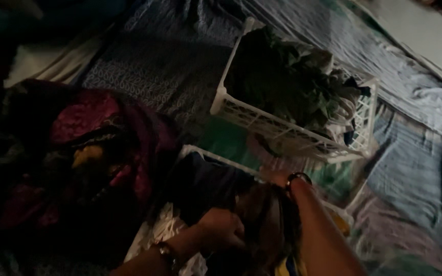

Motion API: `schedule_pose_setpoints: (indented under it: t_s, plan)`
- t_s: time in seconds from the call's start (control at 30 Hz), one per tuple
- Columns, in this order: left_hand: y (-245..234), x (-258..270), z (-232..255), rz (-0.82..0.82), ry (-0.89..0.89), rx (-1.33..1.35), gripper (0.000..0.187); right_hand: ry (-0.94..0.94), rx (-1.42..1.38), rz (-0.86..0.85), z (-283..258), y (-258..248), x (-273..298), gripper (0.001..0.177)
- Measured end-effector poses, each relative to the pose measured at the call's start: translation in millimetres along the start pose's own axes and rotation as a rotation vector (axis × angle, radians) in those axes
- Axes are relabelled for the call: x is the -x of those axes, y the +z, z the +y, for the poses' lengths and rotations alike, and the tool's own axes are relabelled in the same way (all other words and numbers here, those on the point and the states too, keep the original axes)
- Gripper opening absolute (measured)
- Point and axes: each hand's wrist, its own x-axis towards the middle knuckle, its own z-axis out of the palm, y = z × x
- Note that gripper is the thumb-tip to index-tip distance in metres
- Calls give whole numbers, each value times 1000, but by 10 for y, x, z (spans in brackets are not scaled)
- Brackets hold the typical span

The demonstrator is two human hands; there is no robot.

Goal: The person folds various garments, including a red striped shirt, a yellow shirt, and a patterned cloth, by hand. They place the folded items into a white plastic basket, stacking them neatly.

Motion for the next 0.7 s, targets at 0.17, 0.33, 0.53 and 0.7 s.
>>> schedule_pose_setpoints:
  t_s: [0.17,0.33,0.53,0.7]
  plan:
    - [291,94,-219,84,64,30,47,-404,2327,-174,-274,118,-280,68]
    - [653,-135,-506,155,61,1,38,-1624,1976,-101,-251,-452,248,50]
    - [1407,-693,-1151,278,20,-229,20,-1908,1994,16,603,-1313,616,52]
    - [1152,-484,-899,367,-10,-142,20,-866,1669,159,777,-1022,744,64]
